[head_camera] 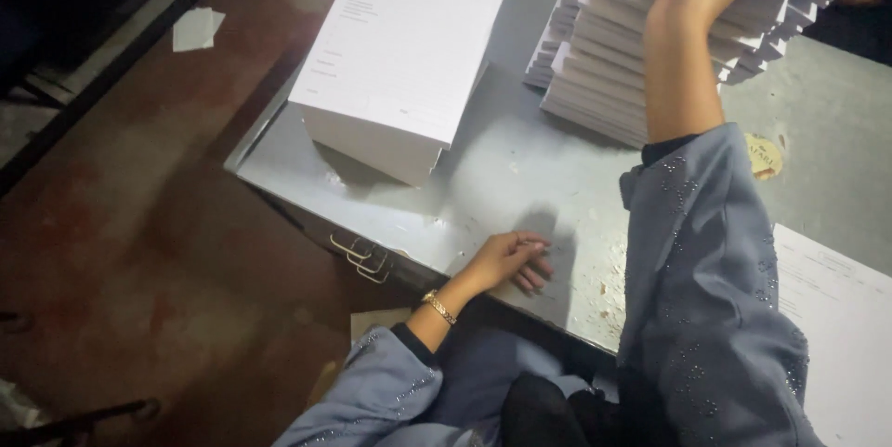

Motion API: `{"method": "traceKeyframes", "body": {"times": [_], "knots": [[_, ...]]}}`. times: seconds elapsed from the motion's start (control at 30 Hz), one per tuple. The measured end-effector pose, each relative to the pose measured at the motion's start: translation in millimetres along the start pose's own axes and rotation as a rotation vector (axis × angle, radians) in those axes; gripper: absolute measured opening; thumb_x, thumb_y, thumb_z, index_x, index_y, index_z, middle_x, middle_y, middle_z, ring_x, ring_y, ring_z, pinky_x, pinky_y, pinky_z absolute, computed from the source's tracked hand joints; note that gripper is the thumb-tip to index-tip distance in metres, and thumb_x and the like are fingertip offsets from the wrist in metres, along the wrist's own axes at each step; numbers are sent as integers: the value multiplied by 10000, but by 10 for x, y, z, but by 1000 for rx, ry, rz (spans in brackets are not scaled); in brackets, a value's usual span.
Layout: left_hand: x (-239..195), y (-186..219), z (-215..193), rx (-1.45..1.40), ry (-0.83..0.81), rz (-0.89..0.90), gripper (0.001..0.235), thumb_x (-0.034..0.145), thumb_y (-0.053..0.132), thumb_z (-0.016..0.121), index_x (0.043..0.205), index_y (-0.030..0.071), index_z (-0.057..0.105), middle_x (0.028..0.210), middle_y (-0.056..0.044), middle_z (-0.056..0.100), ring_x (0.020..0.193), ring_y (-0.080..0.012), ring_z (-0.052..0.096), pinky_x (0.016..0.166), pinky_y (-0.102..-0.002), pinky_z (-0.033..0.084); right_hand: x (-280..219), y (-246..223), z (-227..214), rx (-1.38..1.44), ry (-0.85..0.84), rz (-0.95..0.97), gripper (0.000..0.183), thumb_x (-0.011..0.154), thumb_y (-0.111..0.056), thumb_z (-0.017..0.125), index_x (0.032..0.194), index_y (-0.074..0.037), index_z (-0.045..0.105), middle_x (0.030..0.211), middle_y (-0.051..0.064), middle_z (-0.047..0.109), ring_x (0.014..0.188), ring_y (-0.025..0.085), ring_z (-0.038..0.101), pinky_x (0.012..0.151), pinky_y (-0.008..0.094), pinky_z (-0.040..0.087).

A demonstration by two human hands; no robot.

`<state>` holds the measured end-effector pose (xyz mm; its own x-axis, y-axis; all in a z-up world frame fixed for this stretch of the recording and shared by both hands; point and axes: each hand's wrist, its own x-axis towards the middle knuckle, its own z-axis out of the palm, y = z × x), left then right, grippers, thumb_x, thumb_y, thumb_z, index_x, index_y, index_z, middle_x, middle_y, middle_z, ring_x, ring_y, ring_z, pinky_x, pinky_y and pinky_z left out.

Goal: Counting and stacking batches of printed paper sheets on a production table.

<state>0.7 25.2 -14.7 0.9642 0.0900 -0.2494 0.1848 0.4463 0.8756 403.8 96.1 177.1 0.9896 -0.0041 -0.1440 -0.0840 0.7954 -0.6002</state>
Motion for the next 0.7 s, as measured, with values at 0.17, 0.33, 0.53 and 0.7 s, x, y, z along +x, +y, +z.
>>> {"method": "traceKeyframes", "body": {"times": [0.17,0.33,0.53,0.7], "knots": [[4,-11,-24,16,-1,-11,406,1033,216,559,1365,-18,565,1017,-257,725,744,-317,736,649,-418,660,-60,96,119,-47,75,-16,449,897,75,608,1275,14,374,1181,252,537,1028,362,615,869,612,656],[28,-40,-32,-6,-10,2,400,1040,209,544,1355,-38,547,1002,-277,718,722,-340,728,619,-420,652,-367,-20,216,-226,111,-17,530,849,7,703,1274,15,388,1202,237,608,1103,338,666,890,499,717],[38,-95,-47,-29,3,21,386,1044,234,537,1314,-41,559,975,-273,725,711,-348,739,639,-431,659,-844,-435,-71,-164,-127,92,992,684,-198,763,1438,110,198,1290,322,470,987,442,765,818,484,727],[223,-332,-166,31,2,2,342,1037,181,539,1335,20,580,1026,-305,721,764,-350,748,656,-430,654,-1990,-941,-2050,-624,-610,-13,244,943,-196,719,1117,-84,591,1276,230,670,1164,346,704,921,409,621]]}}
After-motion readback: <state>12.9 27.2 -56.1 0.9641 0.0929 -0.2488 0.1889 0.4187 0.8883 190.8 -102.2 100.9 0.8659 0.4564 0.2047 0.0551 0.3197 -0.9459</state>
